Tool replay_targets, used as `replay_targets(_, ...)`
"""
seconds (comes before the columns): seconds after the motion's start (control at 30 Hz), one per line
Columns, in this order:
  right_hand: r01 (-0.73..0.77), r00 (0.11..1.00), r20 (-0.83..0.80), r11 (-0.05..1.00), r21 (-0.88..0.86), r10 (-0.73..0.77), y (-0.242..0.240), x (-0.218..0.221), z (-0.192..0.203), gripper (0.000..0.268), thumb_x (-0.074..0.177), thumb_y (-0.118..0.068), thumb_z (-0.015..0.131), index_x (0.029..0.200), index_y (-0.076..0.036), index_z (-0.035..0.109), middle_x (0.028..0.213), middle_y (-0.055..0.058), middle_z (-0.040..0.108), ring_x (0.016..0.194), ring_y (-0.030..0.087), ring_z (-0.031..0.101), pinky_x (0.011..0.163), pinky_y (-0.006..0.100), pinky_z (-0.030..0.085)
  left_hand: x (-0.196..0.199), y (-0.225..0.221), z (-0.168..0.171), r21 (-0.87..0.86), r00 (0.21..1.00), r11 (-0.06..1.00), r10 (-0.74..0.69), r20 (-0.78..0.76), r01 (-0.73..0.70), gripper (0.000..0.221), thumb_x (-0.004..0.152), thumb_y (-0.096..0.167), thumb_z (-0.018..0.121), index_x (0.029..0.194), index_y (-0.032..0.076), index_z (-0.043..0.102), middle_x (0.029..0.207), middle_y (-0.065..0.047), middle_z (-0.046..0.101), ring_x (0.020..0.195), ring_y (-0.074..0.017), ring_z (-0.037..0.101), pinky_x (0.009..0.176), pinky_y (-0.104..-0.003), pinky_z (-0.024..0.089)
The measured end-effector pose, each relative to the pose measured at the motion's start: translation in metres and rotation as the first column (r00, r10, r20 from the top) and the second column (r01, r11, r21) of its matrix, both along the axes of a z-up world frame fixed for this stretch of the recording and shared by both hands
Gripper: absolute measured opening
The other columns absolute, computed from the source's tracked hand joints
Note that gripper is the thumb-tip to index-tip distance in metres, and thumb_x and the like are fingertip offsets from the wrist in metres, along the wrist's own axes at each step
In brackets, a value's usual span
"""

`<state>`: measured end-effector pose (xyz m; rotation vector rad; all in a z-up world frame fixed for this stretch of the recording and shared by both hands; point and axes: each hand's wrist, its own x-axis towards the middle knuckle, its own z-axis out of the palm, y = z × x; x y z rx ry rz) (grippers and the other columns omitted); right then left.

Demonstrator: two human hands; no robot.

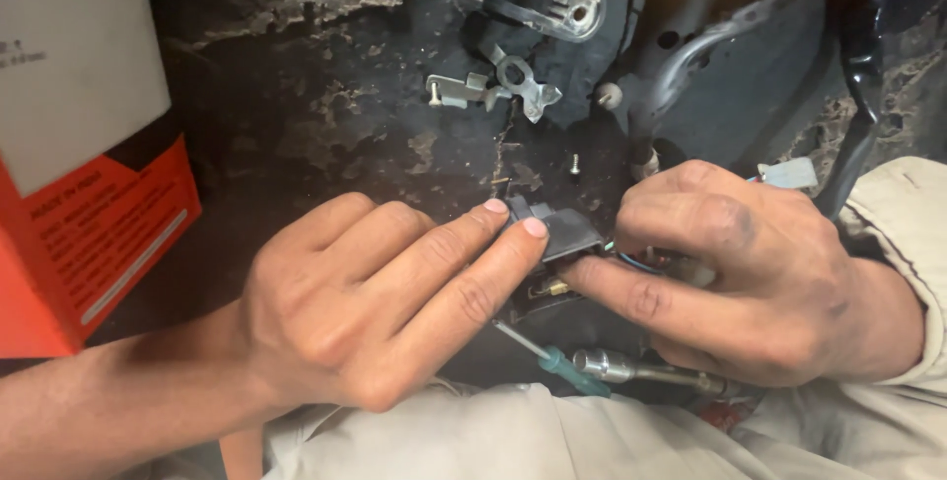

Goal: Repairing and reassembling a motorcycle handle bar switch assembly on a workbench.

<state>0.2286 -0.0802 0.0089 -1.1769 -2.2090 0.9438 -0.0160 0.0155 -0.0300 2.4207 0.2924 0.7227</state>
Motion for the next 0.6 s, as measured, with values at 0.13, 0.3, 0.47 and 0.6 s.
replay_targets(0.13,0.002,1.0,0.012,0.999,0.044,-0.003,-0.0023,-0.0011,-0.0003,0.038,0.071,-0.014,0.073,0.105,0.003,0.074,0.098,0.013,0.051,0.077,0.029,0.066,0.062,0.039,0.056,-0.0013,0.0001,0.0002,-0.023,1.0,1.0,-0.004,0.001,0.004,0.028,0.082,0.008,0.073,0.109,-0.002,0.075,0.091,-0.013,0.077,0.06,-0.0112,0.061,0.048,-0.024,0.036)
replay_targets(0.3,-0.027,0.991,0.136,0.99,0.136,0.008,-0.0051,-0.0012,0.0037,0.039,0.069,-0.014,0.076,0.104,0.003,0.075,0.096,0.011,0.05,0.077,0.029,0.066,0.061,0.036,0.055,-0.0004,0.0005,0.0014,-0.019,1.0,1.0,0.0,-0.004,0.0,0.028,0.083,0.007,0.073,0.109,-0.003,0.074,0.091,-0.013,0.077,0.061,-0.0111,0.062,0.048,-0.024,0.036)
replay_targets(0.47,-0.046,0.979,0.203,0.976,0.212,0.002,-0.0099,-0.0035,0.0025,0.038,0.066,-0.012,0.077,0.101,0.002,0.077,0.095,0.009,0.05,0.077,0.028,0.066,0.056,0.034,0.053,0.0002,-0.001,0.0004,-0.021,1.0,1.0,-0.003,-0.004,0.003,0.026,0.084,0.006,0.073,0.108,-0.004,0.074,0.09,-0.012,0.077,0.06,-0.0109,0.061,0.048,-0.023,0.037)
replay_targets(0.6,-0.037,0.973,0.229,0.974,0.223,-0.015,-0.0096,-0.0045,0.005,0.038,0.064,-0.011,0.077,0.099,0.002,0.077,0.095,0.009,0.05,0.077,0.027,0.066,0.056,0.033,0.053,0.0022,-0.0008,0.0007,-0.02,1.0,1.0,-0.003,0.0,0.003,0.024,0.085,0.006,0.073,0.107,-0.004,0.074,0.089,-0.012,0.077,0.06,-0.0112,0.061,0.048,-0.023,0.036)
